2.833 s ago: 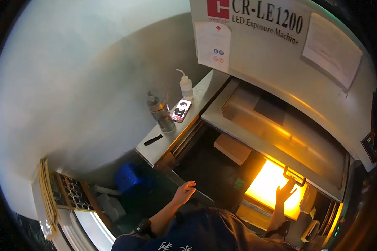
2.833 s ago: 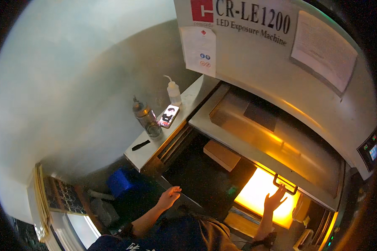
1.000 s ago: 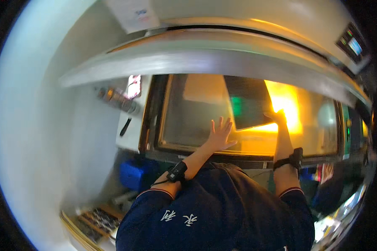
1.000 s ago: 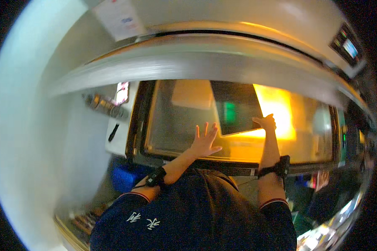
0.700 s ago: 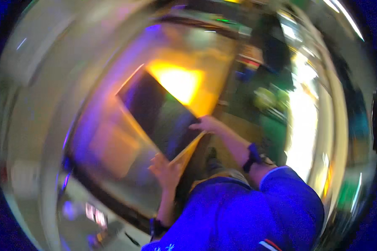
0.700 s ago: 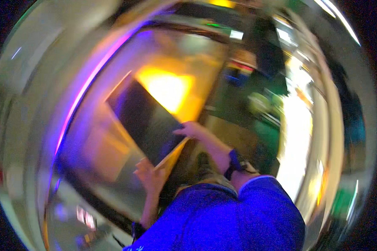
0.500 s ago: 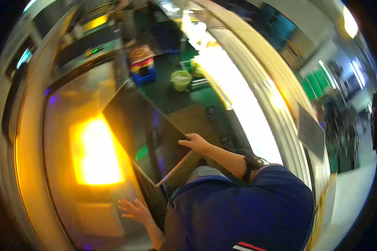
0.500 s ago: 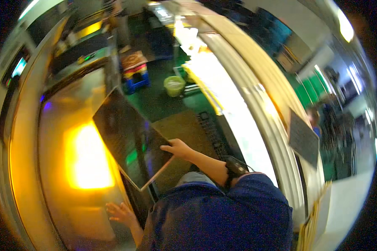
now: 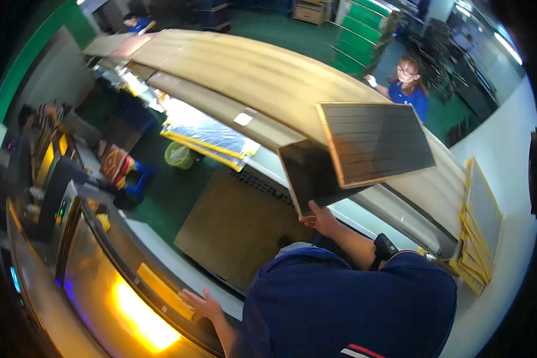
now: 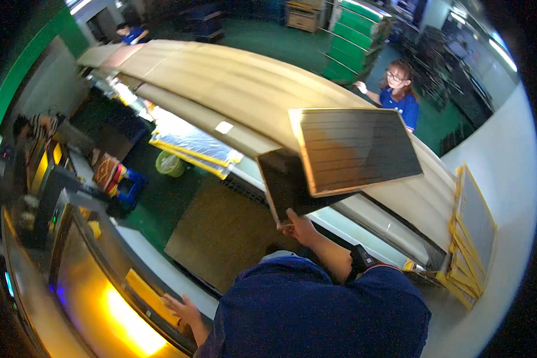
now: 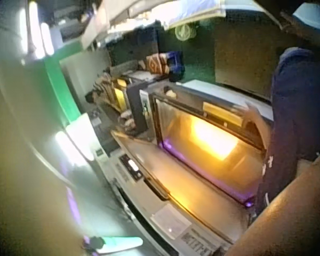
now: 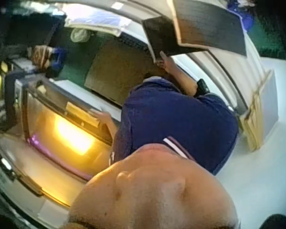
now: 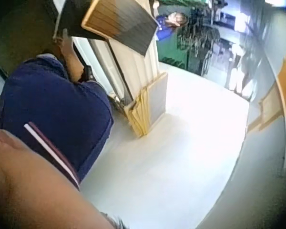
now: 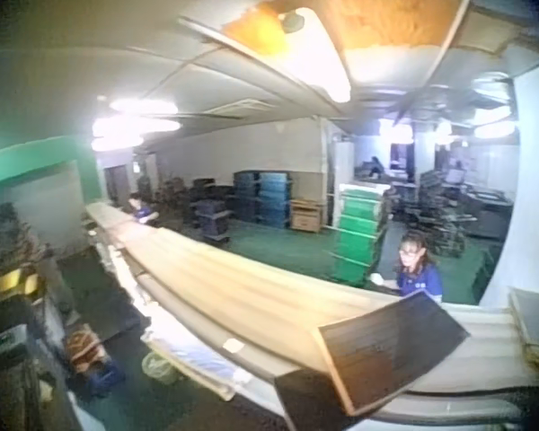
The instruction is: Operating an LED exposure machine and wiping down panels with a cloth.
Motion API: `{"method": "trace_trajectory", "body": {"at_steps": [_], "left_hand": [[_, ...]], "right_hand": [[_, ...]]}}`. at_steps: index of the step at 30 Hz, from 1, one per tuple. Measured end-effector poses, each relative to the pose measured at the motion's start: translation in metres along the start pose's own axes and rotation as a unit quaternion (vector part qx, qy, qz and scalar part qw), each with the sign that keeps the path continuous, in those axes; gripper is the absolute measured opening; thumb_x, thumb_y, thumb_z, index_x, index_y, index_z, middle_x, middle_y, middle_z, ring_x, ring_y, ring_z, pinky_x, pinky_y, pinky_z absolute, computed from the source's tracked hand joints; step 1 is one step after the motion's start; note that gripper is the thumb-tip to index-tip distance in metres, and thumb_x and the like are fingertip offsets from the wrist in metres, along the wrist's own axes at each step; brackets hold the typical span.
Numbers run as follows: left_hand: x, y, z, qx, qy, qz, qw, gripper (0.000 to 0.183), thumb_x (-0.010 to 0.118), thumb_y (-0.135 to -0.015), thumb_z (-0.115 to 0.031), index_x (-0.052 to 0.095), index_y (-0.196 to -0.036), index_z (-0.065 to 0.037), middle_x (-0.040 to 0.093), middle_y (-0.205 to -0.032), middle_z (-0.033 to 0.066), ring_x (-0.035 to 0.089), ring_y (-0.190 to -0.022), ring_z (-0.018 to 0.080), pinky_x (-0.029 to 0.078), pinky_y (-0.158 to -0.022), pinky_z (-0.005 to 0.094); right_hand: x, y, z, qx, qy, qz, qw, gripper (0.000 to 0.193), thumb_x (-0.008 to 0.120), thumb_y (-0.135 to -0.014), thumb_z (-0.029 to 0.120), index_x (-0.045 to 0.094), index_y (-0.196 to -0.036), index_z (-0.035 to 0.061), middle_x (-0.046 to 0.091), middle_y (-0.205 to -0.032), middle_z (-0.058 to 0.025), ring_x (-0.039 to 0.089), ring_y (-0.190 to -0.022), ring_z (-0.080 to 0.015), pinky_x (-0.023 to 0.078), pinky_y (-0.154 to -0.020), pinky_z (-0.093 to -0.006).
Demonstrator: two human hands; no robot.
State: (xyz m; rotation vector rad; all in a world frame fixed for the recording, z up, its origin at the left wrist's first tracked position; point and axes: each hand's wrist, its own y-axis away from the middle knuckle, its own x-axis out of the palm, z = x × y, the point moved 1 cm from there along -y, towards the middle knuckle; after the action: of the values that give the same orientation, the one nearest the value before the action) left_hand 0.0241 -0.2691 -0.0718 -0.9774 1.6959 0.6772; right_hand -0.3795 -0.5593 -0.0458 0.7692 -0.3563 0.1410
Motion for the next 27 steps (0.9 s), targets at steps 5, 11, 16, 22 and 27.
{"method": "trace_trajectory", "body": {"at_steps": [5, 11, 16, 22, 27], "left_hand": [[0.003, -0.007, -0.128, 0.027, 0.082, 0.144, 0.986, 0.077, 0.055, -0.092, -0.033, 0.017, -0.154, -0.009, 0.005, -0.163, 0.0119, 0.002, -0.149, 0.0387, 0.002, -0.115, 0.0610], [0.017, -0.004, -0.134, 0.056, 0.047, 0.203, 0.976, 0.077, 0.054, -0.091, -0.034, 0.017, -0.154, -0.008, 0.005, -0.163, 0.0131, 0.002, -0.149, 0.0398, 0.002, -0.115, 0.0599], [-0.008, -0.023, -0.079, 0.063, 0.077, 0.101, 0.990, 0.074, 0.053, -0.094, -0.034, 0.019, -0.153, -0.005, 0.007, -0.161, 0.0182, 0.007, -0.147, 0.0416, 0.008, -0.116, 0.0563], [-0.092, 0.023, 0.008, -0.015, 0.133, -0.119, 0.984, 0.066, 0.048, -0.099, -0.020, 0.017, -0.152, 0.002, 0.009, -0.159, 0.0244, 0.011, -0.147, 0.0388, 0.011, -0.119, 0.0483], [-0.133, 0.064, 0.067, -0.141, 0.085, -0.265, 0.950, 0.080, 0.056, -0.092, -0.034, 0.018, -0.150, 0.005, 0.011, -0.158, 0.0280, 0.005, -0.147, 0.0440, 0.001, -0.118, 0.0535]], "right_hand": [[0.007, 0.068, 0.071, -0.216, 0.156, 0.233, 0.935, 0.069, 0.067, -0.087, 0.040, 0.045, -0.140, 0.0010, 0.060, -0.129, -0.0159, 0.066, -0.098, -0.0243, 0.052, -0.080, -0.0329], [0.040, 0.061, 0.115, -0.276, -0.108, 0.005, 0.955, 0.032, 0.059, -0.096, 0.026, 0.061, -0.114, -0.0007, 0.068, -0.112, -0.0152, 0.065, -0.092, -0.0221, 0.052, -0.081, -0.0340], [0.145, 0.026, 0.102, -0.198, 0.056, 0.086, 0.975, 0.034, 0.063, -0.094, 0.033, 0.074, -0.085, 0.0020, 0.072, -0.091, -0.0063, 0.062, -0.084, -0.0138, 0.048, -0.080, -0.0305], [0.300, 0.021, -0.004, -0.093, 0.417, 0.458, 0.779, 0.045, 0.067, -0.089, 0.041, 0.073, -0.091, -0.0032, 0.069, -0.081, -0.0057, 0.060, -0.074, -0.0156, 0.047, -0.066, -0.0323], [0.398, 0.030, -0.166, 0.137, 0.373, 0.527, 0.751, 0.029, 0.058, -0.096, 0.026, 0.064, -0.100, -0.0022, 0.068, -0.080, -0.0106, 0.063, -0.074, -0.0166, 0.049, -0.068, -0.0337]]}}
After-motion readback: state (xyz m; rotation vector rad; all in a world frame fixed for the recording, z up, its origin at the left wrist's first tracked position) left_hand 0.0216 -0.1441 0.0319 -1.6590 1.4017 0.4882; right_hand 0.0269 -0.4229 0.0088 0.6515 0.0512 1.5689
